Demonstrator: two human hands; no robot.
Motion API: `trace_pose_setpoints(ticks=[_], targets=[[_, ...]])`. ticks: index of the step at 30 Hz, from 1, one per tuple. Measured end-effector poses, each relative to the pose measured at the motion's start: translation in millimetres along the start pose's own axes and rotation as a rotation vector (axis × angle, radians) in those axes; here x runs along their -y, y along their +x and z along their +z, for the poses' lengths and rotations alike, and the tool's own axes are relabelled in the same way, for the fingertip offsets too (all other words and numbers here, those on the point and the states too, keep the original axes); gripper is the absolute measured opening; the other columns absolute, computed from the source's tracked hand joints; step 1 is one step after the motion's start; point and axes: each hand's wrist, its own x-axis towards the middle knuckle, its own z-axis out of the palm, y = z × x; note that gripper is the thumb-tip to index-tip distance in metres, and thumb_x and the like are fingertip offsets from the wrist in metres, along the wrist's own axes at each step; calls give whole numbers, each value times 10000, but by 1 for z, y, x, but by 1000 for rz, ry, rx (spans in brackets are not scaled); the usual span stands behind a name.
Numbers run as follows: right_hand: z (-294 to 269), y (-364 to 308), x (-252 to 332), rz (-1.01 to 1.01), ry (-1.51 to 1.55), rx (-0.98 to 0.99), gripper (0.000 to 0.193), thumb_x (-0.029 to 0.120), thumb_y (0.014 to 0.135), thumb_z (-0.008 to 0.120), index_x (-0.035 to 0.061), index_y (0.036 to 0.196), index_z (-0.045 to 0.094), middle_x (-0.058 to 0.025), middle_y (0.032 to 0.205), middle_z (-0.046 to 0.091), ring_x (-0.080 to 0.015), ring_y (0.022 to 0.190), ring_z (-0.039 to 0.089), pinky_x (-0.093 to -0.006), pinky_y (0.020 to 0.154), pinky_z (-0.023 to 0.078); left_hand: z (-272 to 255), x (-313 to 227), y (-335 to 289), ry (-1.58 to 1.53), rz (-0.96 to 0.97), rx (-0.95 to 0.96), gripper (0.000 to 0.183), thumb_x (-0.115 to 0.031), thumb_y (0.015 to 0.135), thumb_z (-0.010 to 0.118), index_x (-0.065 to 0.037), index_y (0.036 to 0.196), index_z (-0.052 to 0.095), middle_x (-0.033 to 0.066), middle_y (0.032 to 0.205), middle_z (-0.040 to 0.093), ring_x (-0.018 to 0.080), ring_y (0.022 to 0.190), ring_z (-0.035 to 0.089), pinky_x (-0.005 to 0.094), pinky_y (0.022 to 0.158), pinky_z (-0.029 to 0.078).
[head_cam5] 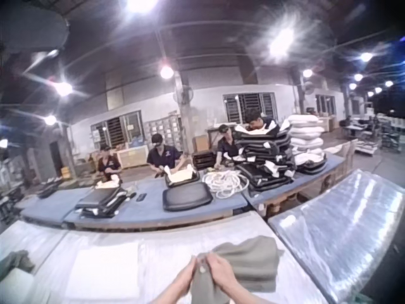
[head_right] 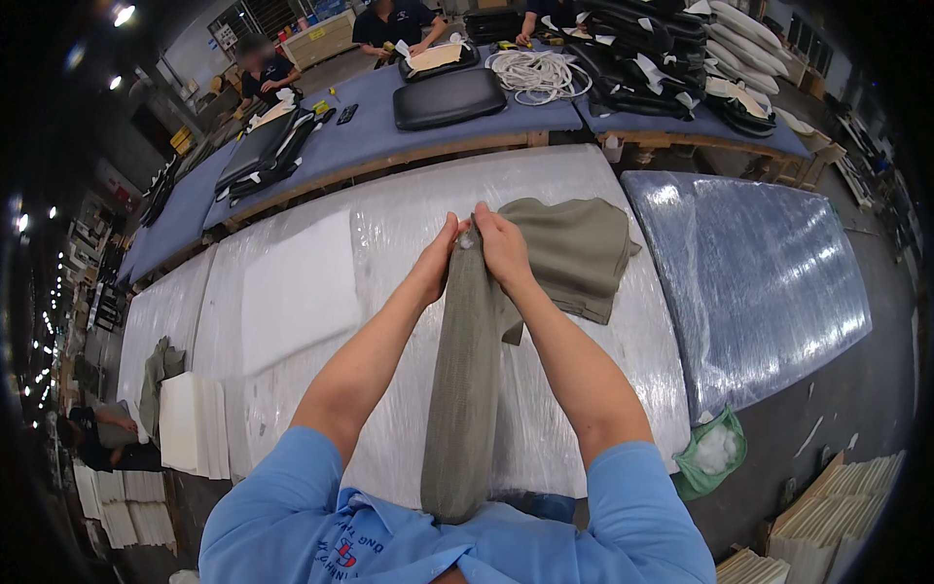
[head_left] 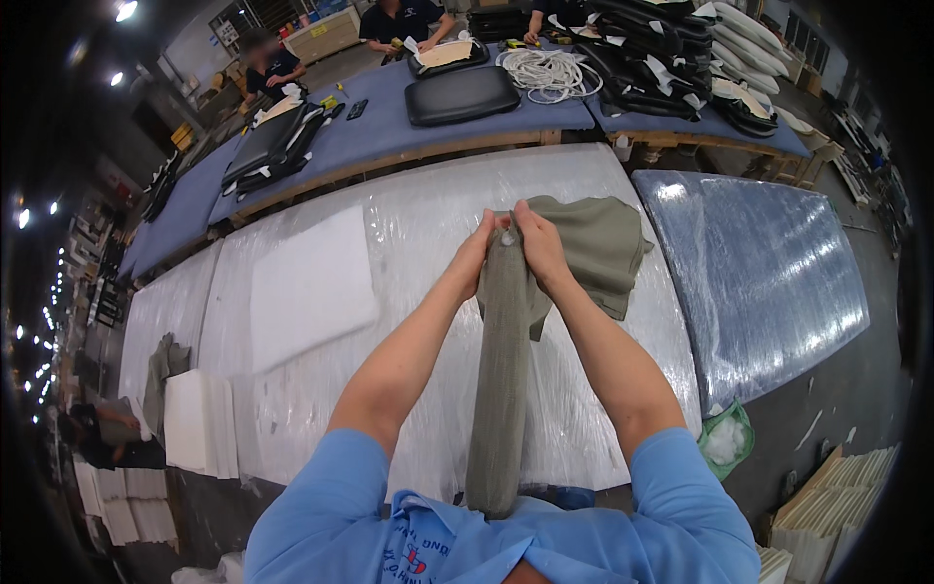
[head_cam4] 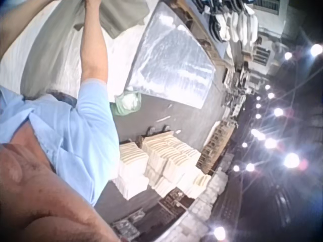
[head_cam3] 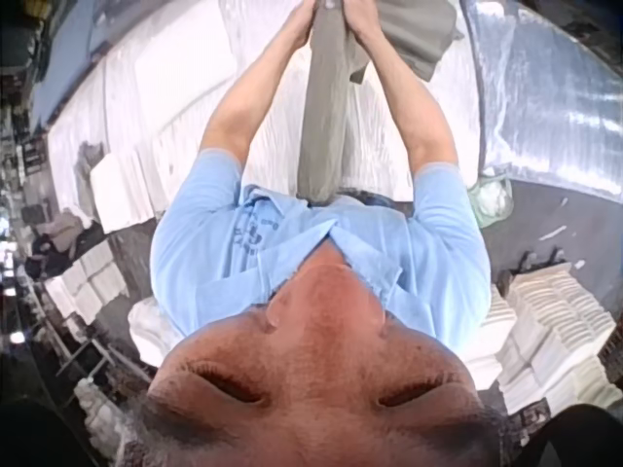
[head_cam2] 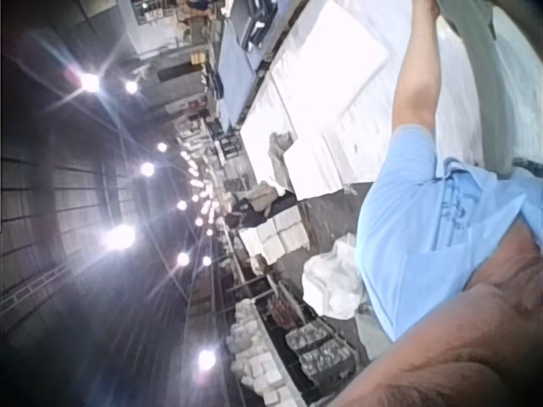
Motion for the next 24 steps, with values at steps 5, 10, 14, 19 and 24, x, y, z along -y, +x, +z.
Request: trace_pose_setpoints(ticks=[5,10,14,19,24], targets=[[2,7,1,-80,10,-108,439,382,1076,556,16,839,602,26,724,526,-77,729,448,-288,680,419,-42,-17,7,39,-95,125,584,-556,1020,578,-51,1292,684,30,1138,722,160,1084,632,323,1011,456],[-5,7,-5,-143,123,-136,481,396,1082,554,36,764,517,50,721,441,-67,720,389,-277,649,387,-56,-30,8,78,-119,258,382,-301,912,803,-44,1181,714,27,1088,721,133,1040,639,305,984,474],[3,-1,0,-120,69,-106,488,407,1083,553,38,767,510,53,724,451,-66,719,390,-278,638,379,-52,-35,0,24,-132,347,456,-273,852,856,-44,1207,686,29,1112,706,150,1051,639,307,991,479],[-1,4,15,-116,74,-191,537,412,1035,627,33,674,506,46,630,444,-76,640,387,-309,577,376,-20,-39,-7,187,-34,421,603,-307,838,866,-41,1314,608,24,1219,663,136,1141,605,313,1025,466],[-2,12,29,-81,-262,-292,522,381,902,719,-14,613,538,-94,521,458,-166,518,402,-391,534,387,11,-25,-32,259,16,296,617,-343,883,813,-21,1360,589,45,1236,656,146,1132,606,326,1030,464]])
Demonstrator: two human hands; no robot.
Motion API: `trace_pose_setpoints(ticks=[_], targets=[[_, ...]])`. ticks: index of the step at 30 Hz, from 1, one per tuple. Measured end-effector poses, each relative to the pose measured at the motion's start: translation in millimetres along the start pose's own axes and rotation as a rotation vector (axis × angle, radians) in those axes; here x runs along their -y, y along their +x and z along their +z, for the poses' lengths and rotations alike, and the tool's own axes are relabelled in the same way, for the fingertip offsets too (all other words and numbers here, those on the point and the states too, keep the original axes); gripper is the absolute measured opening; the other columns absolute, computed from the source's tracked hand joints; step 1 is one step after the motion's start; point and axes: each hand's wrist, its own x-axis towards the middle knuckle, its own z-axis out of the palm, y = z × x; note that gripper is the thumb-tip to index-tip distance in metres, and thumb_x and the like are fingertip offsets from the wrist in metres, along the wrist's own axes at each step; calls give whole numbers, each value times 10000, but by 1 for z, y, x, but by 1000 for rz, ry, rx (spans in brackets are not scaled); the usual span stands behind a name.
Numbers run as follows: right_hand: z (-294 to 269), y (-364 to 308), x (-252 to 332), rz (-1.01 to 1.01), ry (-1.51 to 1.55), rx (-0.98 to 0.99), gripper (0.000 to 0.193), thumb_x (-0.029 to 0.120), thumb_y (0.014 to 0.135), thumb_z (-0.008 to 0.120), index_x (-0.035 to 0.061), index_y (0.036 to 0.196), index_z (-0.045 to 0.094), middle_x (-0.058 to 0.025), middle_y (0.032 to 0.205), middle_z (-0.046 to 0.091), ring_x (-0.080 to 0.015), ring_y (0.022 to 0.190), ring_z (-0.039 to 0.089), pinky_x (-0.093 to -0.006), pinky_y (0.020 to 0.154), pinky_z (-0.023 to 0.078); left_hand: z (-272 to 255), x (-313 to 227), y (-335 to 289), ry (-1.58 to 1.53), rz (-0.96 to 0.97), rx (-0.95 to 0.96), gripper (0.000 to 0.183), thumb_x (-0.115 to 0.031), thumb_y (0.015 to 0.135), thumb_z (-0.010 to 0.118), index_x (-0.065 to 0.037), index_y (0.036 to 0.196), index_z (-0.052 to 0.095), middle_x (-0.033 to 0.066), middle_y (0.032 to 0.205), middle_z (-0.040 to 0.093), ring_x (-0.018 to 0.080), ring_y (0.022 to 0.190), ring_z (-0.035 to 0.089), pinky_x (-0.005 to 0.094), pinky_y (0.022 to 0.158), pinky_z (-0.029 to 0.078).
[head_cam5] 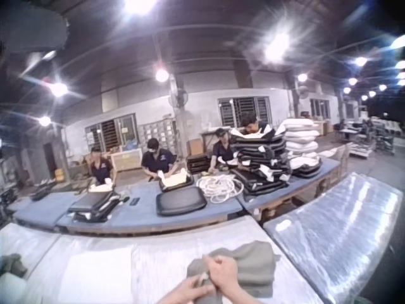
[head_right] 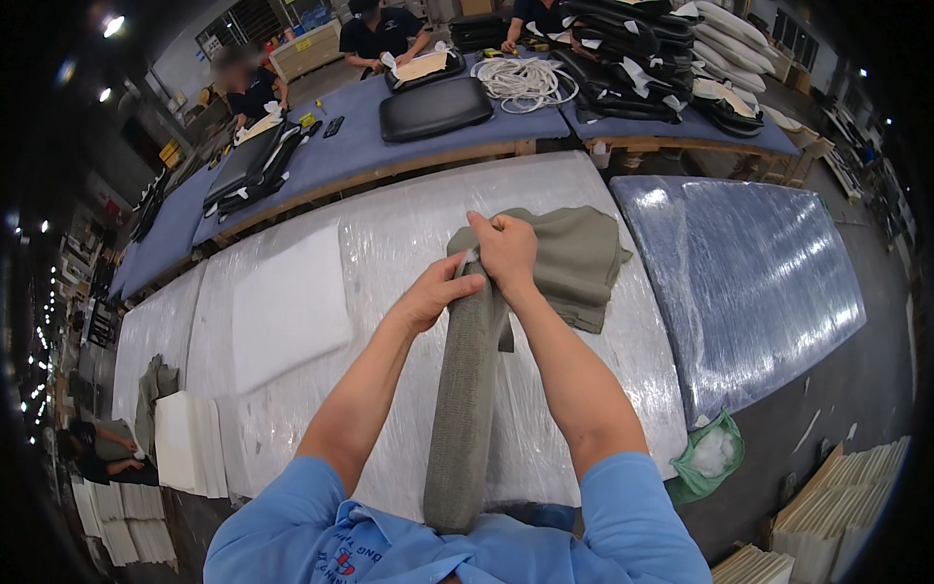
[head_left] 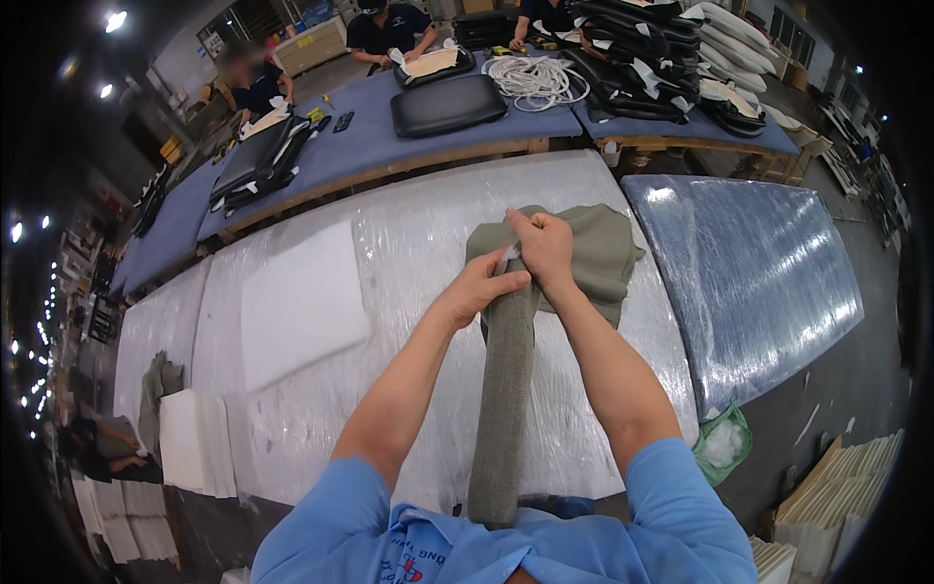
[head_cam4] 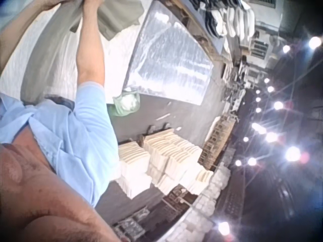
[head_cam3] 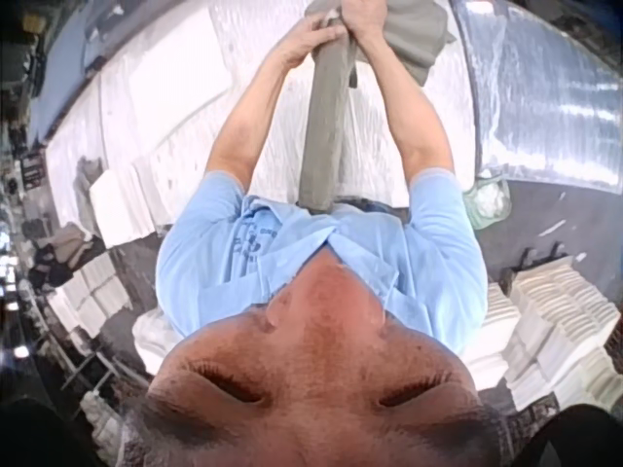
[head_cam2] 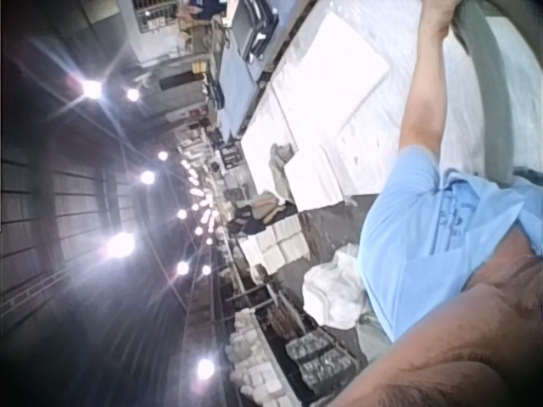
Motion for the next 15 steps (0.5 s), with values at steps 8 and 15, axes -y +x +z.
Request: trace_pose_setpoints(ticks=[8,15], targets=[[3,11,-5,-50,-308,7,256,223,793,610,-7,684,637,-235,667,608,-404,576,556,-492,614,471,30,-2,-8,116,33,-175,500,-296,931,723,-20,1332,609,61,1167,674,147,1037,633,328,923,509],[-14,13,-6,-47,-246,14,405,338,856,662,-23,677,621,-213,637,594,-331,553,563,-461,613,470,31,1,-12,81,107,-82,521,-326,995,664,-19,1405,572,97,1335,628,157,1190,569,310,1027,454]])
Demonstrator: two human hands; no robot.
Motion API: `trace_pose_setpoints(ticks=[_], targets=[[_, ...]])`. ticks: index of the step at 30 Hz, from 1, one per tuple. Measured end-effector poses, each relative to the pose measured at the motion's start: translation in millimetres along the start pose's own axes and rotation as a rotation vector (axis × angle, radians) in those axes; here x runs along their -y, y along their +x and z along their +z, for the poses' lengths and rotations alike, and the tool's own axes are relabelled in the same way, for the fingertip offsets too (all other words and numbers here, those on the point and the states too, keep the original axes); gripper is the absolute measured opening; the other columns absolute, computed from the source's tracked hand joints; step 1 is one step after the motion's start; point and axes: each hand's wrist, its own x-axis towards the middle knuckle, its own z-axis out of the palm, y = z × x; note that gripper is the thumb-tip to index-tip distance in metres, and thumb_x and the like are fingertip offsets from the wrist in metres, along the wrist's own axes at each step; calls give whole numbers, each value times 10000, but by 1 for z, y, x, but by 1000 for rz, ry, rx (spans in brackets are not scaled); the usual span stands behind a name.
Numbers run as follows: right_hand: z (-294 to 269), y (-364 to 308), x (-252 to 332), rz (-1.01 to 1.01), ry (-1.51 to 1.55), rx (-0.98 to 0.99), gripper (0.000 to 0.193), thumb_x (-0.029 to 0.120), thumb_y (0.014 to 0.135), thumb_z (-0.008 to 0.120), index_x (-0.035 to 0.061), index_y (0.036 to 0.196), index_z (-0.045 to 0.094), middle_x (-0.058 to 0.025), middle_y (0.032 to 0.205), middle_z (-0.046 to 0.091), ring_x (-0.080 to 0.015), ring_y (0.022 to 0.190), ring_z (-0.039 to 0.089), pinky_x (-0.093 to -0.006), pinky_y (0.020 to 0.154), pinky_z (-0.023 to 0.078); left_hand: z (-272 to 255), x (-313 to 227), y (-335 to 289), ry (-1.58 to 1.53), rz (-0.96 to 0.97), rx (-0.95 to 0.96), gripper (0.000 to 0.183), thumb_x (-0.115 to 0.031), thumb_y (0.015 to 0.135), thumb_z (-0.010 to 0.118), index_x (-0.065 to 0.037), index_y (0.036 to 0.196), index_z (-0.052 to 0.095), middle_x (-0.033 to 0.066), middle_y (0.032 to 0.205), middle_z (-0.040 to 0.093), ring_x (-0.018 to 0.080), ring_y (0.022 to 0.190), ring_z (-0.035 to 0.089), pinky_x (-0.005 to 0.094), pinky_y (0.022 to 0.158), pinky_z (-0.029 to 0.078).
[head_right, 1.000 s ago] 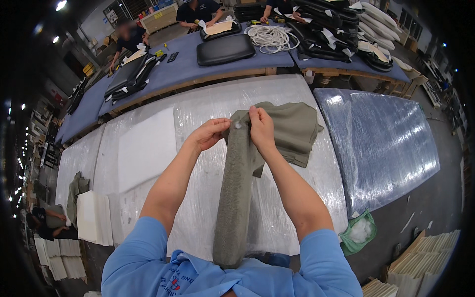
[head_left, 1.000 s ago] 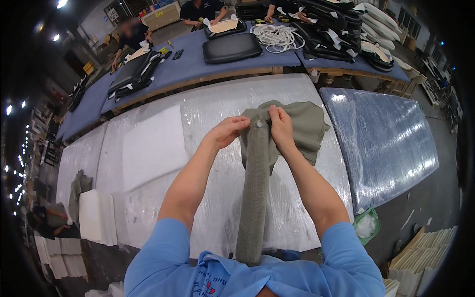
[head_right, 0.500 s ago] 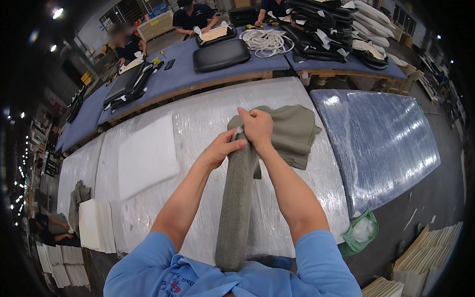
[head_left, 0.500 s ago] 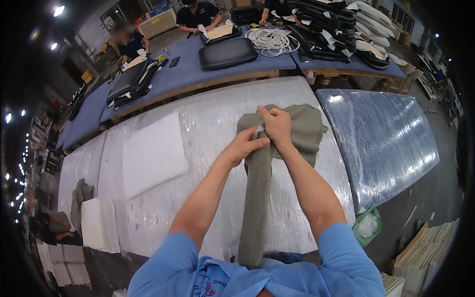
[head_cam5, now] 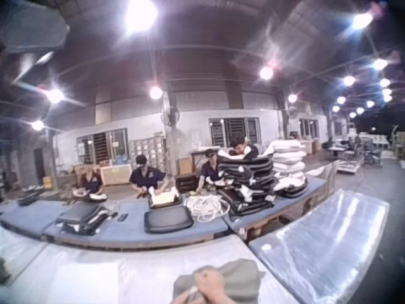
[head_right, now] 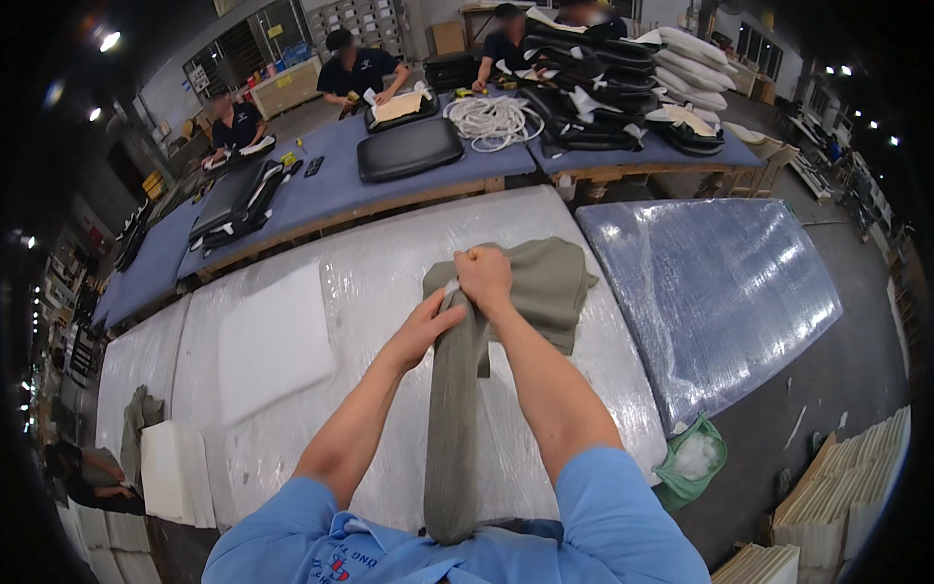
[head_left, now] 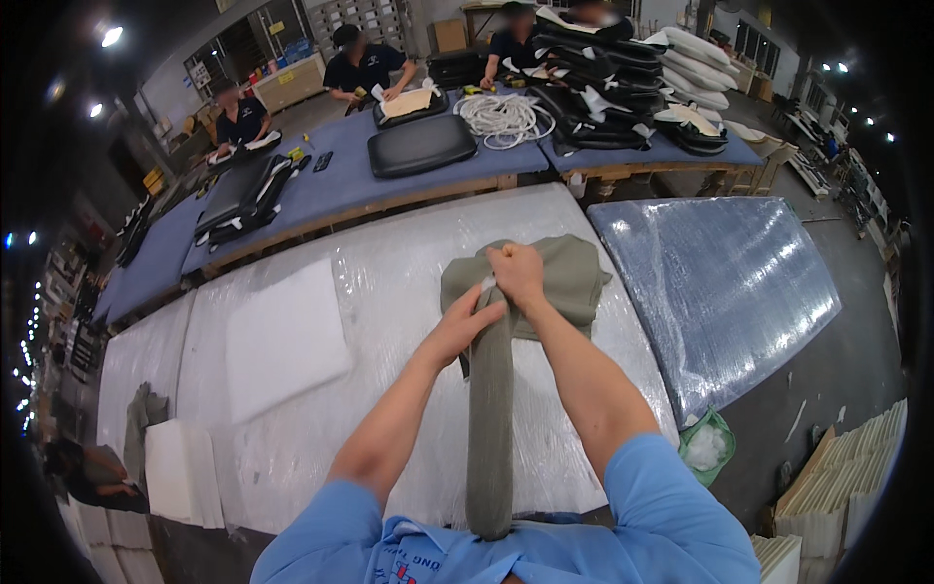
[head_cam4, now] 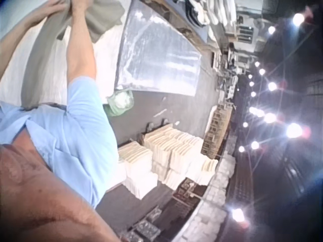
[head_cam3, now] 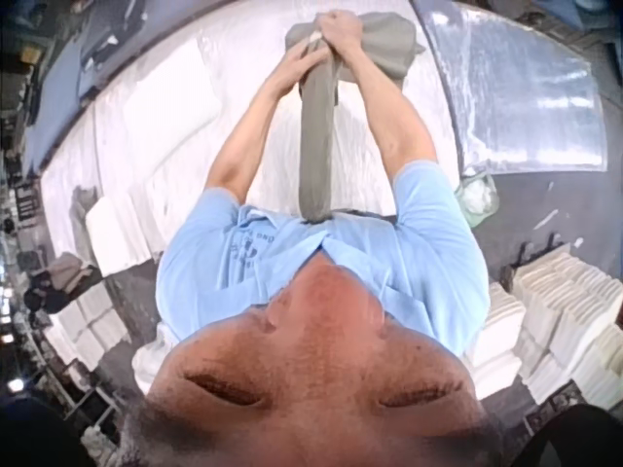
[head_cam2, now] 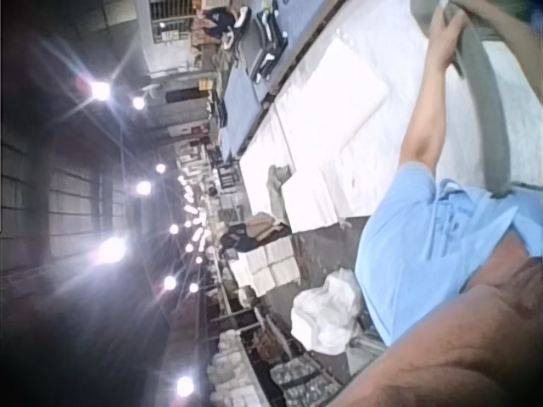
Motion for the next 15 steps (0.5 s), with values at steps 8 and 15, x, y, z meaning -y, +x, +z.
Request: trace_pose_setpoints(ticks=[8,15], targets=[[-3,-45,10,-205,673,9,364,280,1050,610,18,800,649,20,825,643,-83,777,539,-279,747,469,-26,27,-17,70,55,-175,485,-335,1101,524,-61,1502,524,75,1434,599,145,1314,516,297,1128,379],[-14,-60,7,-140,541,150,291,244,1026,640,-16,903,685,3,760,625,-81,736,509,-272,693,447,-19,31,27,447,347,-556,381,-322,1108,518,5,1021,692,15,889,665,115,853,574,292,789,483]])
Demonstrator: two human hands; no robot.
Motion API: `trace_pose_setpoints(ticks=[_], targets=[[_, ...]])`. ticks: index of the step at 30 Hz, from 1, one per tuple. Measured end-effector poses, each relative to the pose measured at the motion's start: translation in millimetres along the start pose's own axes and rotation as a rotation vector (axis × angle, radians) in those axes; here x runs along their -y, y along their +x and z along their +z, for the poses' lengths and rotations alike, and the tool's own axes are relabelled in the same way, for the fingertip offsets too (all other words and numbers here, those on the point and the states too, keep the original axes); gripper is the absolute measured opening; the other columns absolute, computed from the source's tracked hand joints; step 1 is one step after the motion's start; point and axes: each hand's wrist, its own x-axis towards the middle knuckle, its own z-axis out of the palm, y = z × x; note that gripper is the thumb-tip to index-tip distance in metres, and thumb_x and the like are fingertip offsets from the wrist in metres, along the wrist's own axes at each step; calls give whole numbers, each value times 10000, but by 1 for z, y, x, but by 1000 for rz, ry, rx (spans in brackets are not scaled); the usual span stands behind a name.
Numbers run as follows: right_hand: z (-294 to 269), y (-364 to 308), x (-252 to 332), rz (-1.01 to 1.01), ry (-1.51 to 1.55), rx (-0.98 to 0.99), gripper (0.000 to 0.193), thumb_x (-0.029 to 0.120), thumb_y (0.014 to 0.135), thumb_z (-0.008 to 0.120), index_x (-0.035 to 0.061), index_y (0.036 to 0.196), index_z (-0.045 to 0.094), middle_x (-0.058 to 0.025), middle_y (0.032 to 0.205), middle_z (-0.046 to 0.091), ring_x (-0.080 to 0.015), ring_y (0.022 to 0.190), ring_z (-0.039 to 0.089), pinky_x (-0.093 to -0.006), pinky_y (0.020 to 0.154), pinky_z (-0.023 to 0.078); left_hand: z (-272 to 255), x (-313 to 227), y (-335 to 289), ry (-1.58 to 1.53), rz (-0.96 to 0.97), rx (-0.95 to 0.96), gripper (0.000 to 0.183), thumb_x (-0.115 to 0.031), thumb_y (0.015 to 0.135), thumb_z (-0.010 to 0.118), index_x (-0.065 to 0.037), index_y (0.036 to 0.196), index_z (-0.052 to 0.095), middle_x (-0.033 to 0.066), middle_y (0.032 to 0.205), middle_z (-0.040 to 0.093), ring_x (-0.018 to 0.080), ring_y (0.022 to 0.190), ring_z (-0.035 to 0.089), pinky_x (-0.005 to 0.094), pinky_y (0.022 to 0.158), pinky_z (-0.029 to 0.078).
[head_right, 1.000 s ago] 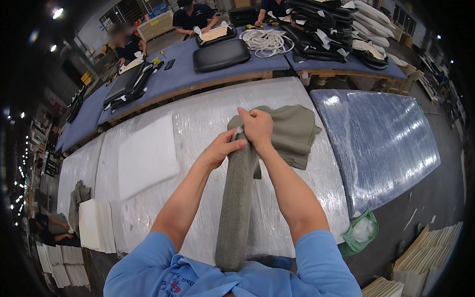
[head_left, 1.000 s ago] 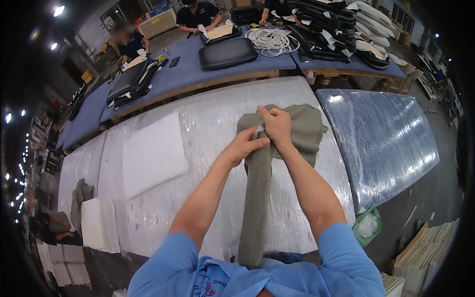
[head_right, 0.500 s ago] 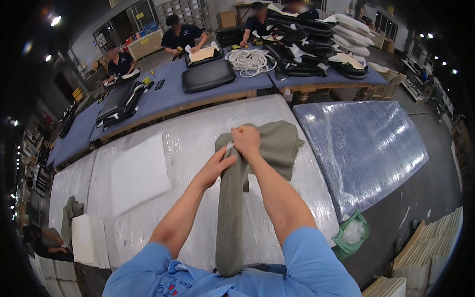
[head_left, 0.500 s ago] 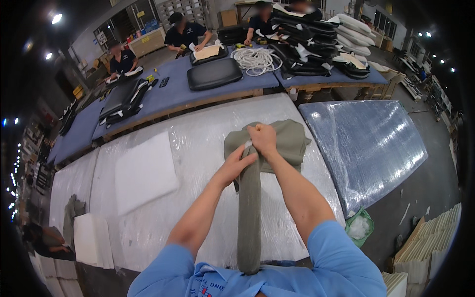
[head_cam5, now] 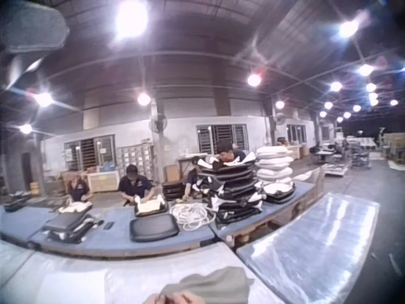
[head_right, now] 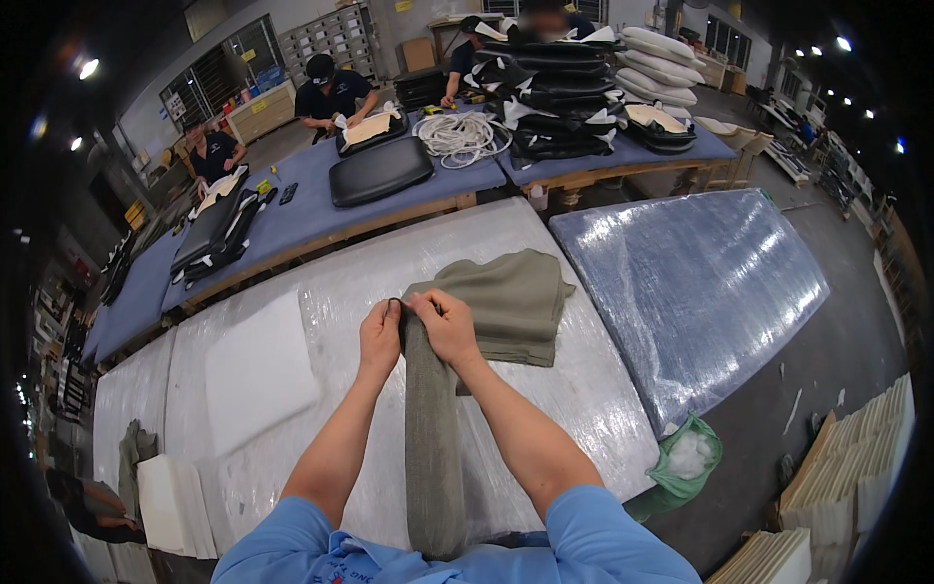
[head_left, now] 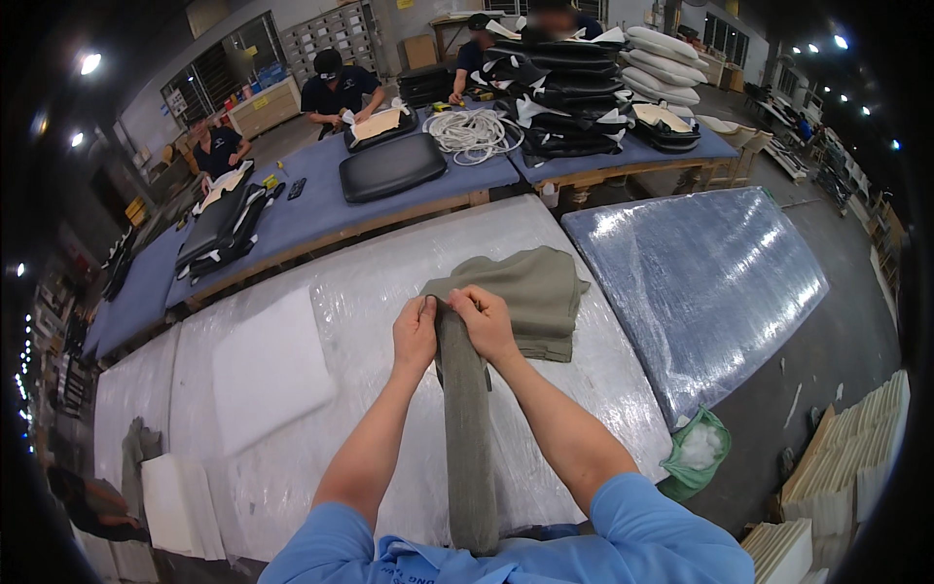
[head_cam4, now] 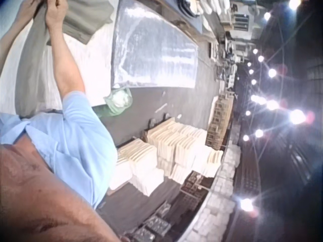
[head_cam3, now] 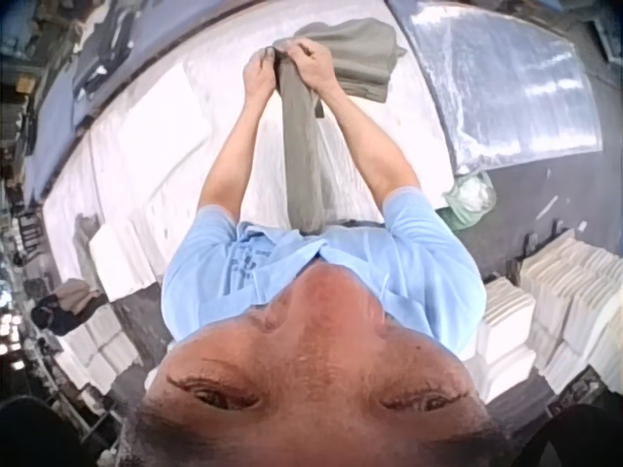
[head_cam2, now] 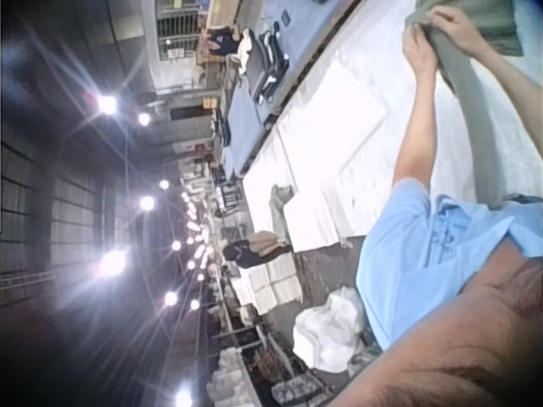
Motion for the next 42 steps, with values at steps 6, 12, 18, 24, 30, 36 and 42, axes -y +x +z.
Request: trace_pose_setpoints(ticks=[6,12,18,24,30,36,42], targets=[[3,-4,-4,64,-46,-164,336,266,1015,662,-6,819,645,30,716,565,-54,716,466,-257,650,408,18,3,23,-75,-72,67,381,-323,1094,527,26,1048,671,117,847,669,159,798,575,324,763,493],[2,-3,-13,58,-47,-168,346,237,999,663,-6,762,599,25,671,502,-58,685,435,-275,616,388,20,21,43,-230,-70,263,414,-344,1096,523,30,986,662,38,840,638,109,815,536,301,748,479],[6,2,-18,112,20,-137,336,205,975,675,-3,742,550,20,665,472,-65,678,418,-290,612,380,33,29,55,-295,-71,261,421,-390,1102,524,-60,851,600,-68,810,524,55,762,439,240,668,402],[1,4,-8,-107,-183,-193,243,206,965,695,5,838,646,-51,791,591,-150,745,536,-306,693,447,10,23,59,-226,-240,412,459,-407,1101,502,-2,1000,694,-1,920,657,105,866,561,273,807,472],[-4,-1,-9,-135,-187,-365,200,225,982,695,27,956,711,-111,948,657,-229,872,640,-318,812,497,-5,-5,35,-431,-396,436,535,-517,1087,478,-44,1052,726,25,1057,689,141,995,591,291,921,453],[-15,27,-28,30,-113,-297,374,308,1043,627,-17,859,617,-79,692,538,-158,658,456,-345,624,427,6,-38,16,-97,-312,592,527,-469,979,667,12,1193,664,59,1073,672,144,993,581,314,883,479],[-8,61,-24,-86,-326,-202,486,319,962,677,-40,662,545,-164,564,398,-183,496,345,-385,500,358,15,-24,6,-71,-256,447,455,-425,989,650,14,1110,654,54,995,661,135,909,584,304,817,485]])
